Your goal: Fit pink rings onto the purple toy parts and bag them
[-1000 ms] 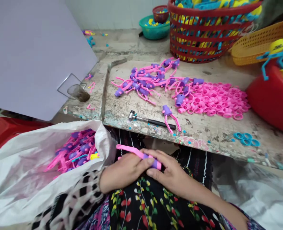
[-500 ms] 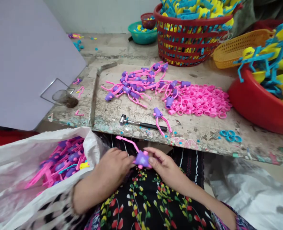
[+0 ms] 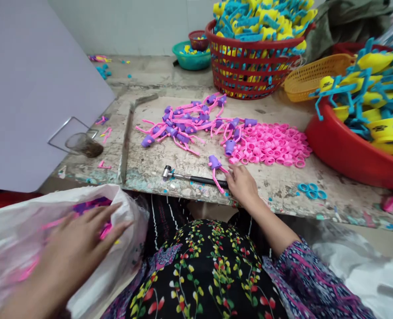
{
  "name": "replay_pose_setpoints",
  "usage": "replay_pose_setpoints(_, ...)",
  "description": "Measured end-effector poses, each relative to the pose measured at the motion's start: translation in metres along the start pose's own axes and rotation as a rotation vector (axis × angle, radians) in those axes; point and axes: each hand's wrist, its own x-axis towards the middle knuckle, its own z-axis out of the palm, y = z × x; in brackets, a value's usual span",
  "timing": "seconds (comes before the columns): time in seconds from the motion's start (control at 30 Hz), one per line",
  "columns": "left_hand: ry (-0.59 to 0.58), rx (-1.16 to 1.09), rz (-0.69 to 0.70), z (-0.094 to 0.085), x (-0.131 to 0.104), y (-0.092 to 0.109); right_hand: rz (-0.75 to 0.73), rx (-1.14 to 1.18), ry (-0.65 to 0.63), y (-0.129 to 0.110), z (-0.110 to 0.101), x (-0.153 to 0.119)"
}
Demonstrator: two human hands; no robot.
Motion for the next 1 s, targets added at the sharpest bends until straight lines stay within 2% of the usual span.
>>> replay_pose_setpoints(0.03, -0.069, -0.036, 0.062, 0.007, 0.006, 0.012, 0.009, 0.004, -0.008, 0.002, 0.001, 0.006)
replay_pose_setpoints(0.13, -0.089, -0.254, 0.206, 0.024, 0.019, 0.045, 0.023, 0.050, -0.022, 0.006, 0.001, 0.012)
replay_pose_setpoints(0.27, -0.173, -0.641, 0.268, 0.047, 0.034, 0.084, -0.007, 0.199, -0.030, -0.004, -0.001, -0.010)
replay_pose_setpoints(0.33, -0.205, -0.929, 0.202, 0.061, 0.042, 0.105, -0.050, 0.283, -0.059, -0.019, 0.000, -0.031)
replay_pose_setpoints(0.43, -0.328, -1.393, 0.055, 0.077, 0.050, 0.133, -0.172, 0.364, -0.114, -0.042, 0.003, -0.062)
replay_pose_setpoints(0.53, -0.375, -1.621, -0.070, 0.082, 0.053, 0.144, -0.348, 0.386, -0.184, -0.047, 0.004, -0.069)
replay_pose_setpoints(0.6, -0.325, -1.628, -0.097, 0.081, 0.055, 0.139, -0.347, 0.232, -0.160, -0.036, 0.000, -0.056)
replay_pose_setpoints(0.77, -0.171, -1.423, -0.104, 0.077, 0.057, 0.114, -0.129, 0.012, 0.082, 0.005, -0.013, 0.006)
replay_pose_setpoints(0.87, -0.145, -1.226, -0.045, 0.081, 0.054, 0.107, -0.067, -0.096, 0.105, 0.015, -0.010, 0.030)
replay_pose_setpoints(1.0, -0.167, -1.052, 0.045, 0.083, 0.049, 0.109, -0.051, -0.145, 0.089, 0.016, 0.000, 0.040)
